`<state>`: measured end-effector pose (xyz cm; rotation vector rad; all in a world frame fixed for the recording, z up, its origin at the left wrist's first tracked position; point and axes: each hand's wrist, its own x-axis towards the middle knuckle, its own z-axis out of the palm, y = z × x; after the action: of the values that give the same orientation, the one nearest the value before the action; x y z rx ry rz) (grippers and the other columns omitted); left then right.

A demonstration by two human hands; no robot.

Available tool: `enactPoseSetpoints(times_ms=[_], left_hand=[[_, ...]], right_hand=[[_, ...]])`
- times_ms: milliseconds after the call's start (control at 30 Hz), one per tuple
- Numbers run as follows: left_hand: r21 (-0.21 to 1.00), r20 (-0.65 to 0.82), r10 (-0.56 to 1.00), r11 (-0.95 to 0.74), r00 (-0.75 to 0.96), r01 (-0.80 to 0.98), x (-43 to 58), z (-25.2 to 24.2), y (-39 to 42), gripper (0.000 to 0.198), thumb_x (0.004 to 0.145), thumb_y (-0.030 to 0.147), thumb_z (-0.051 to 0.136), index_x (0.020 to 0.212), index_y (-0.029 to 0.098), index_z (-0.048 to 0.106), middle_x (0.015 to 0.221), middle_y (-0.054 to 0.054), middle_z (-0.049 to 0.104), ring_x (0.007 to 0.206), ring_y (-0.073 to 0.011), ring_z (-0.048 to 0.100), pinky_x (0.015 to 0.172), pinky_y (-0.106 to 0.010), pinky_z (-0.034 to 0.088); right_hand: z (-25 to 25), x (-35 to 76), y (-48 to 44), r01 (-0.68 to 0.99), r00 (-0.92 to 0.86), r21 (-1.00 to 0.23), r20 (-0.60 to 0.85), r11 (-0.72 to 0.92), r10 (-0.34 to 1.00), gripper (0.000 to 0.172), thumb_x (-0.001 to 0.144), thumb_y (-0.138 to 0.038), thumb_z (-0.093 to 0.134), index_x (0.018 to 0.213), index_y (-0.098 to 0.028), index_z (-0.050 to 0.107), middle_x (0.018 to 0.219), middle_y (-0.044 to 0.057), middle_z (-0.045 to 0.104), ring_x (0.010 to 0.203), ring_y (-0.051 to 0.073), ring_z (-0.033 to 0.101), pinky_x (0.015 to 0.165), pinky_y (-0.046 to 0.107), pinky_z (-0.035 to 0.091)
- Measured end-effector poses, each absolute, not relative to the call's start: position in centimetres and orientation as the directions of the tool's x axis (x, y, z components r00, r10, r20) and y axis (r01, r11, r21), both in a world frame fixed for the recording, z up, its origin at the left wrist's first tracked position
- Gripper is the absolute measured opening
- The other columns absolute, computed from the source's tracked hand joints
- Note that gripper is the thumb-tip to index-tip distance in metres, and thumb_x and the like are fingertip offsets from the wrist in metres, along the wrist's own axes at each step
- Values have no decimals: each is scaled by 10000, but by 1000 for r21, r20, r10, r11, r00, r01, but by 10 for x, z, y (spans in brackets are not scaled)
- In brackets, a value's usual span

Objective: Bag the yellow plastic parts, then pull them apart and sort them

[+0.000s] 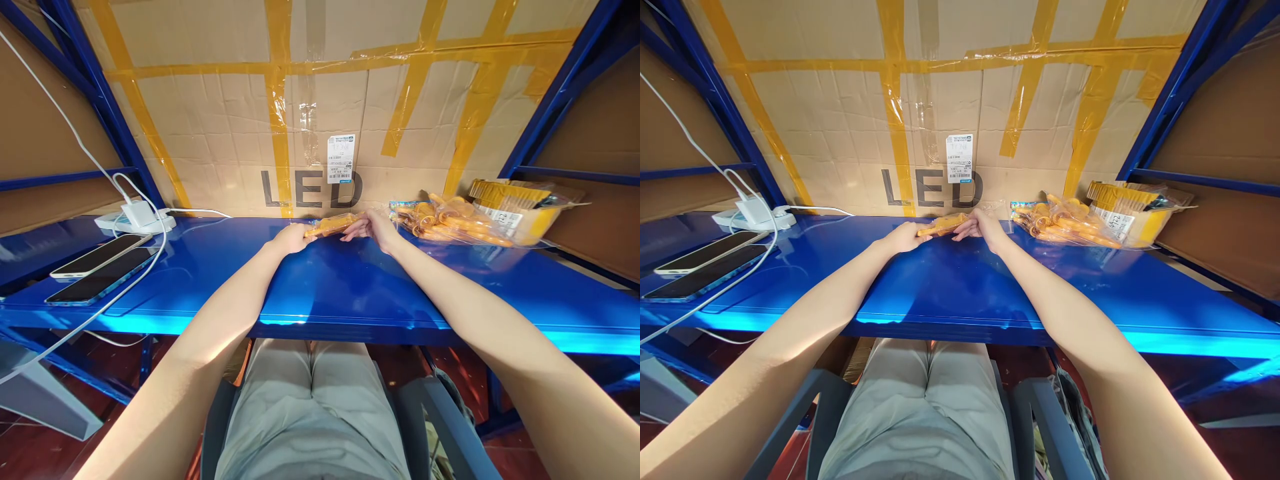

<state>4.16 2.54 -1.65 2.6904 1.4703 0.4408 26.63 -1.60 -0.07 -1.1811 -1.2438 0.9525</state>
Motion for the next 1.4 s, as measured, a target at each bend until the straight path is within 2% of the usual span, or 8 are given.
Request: enactPoseSetpoints(times_ms=[267, 400, 500, 600, 733, 867, 1133, 1400], left_hand=[[36, 370, 845, -429, 387, 903, 54, 1, 8, 343, 938, 449, 503, 1052, 224, 735, 1007, -87, 754, 986, -290, 687, 809, -335, 510], [6, 415, 814, -450, 407, 893, 59, 4, 1, 335, 958, 356, 445, 1046, 216, 737, 1000, -86, 752, 1008, -297, 680, 796, -338, 503], [14, 442, 798, -463, 410, 886, 59, 4, 0, 346, 954, 357, 431, 1043, 211, 731, 985, -88, 750, 989, -294, 681, 789, -330, 497], [21, 449, 777, -503, 441, 864, 60, 3, 0, 335, 938, 348, 440, 1057, 210, 721, 1005, -88, 745, 993, -289, 674, 794, -328, 491], [-14, 414, 725, -599, 550, 801, 67, 2, -5, 304, 917, 302, 452, 1038, 204, 714, 1064, -81, 718, 1020, -268, 650, 816, -331, 487], [-13, 406, 698, -640, 590, 768, 75, 1, -10, 282, 920, 264, 445, 1020, 215, 704, 1053, -62, 696, 1021, -242, 637, 812, -321, 487], [-14, 450, 713, -597, 538, 802, 63, -11, 11, 436, 841, 398, 645, 1224, 194, 611, 1232, -95, 627, 1161, -279, 578, 900, -357, 486], [-94, 387, 834, -388, 393, 917, 47, -11, 25, 277, 847, 348, 657, 1074, 195, 700, 1171, -125, 679, 1177, -331, 579, 951, -417, 445]], right_hand=[[-6, 282, 4, -68, 42, -998, 8, 10, 999, 338, 940, -284, 382, 823, -150, 669, 795, 112, 752, 731, 182, 719, 628, 264, 552], [-14, 279, 8, 189, 131, -975, 140, 113, 981, 89, 857, -201, 535, 878, -172, 616, 935, 78, 725, 777, 166, 687, 699, 298, 550], [-17, 279, 6, 544, 84, -758, 477, 361, 875, 245, 756, -164, 645, 997, -182, 608, 1075, 97, 679, 967, 231, 656, 860, 393, 535], [-16, 277, -1, 663, -155, -461, 687, 591, 710, 421, 767, -238, 664, 1180, -197, 594, 1290, 135, 589, 1191, 298, 562, 974, 451, 488], [-16, 266, -9, 652, -458, -251, 622, 716, 635, 467, 832, -331, 631, 1289, -251, 585, 1384, 103, 564, 1251, 312, 540, 994, 462, 478], [-21, 262, -6, 757, -457, -159, 566, 634, 686, 330, 891, -234, 526, 1184, -232, 676, 1223, 104, 685, 1123, 315, 635, 960, 473, 484], [-25, 271, 3, 738, -470, -92, 641, 669, 606, 399, 846, -115, 499, 1185, -186, 698, 1179, 86, 722, 1092, 259, 661, 968, 395, 499], [-16, 268, -2, 612, -495, -245, 623, 752, 606, 343, 876, -164, 536, 1165, -190, 719, 1159, 78, 733, 1052, 233, 681, 893, 342, 527]])
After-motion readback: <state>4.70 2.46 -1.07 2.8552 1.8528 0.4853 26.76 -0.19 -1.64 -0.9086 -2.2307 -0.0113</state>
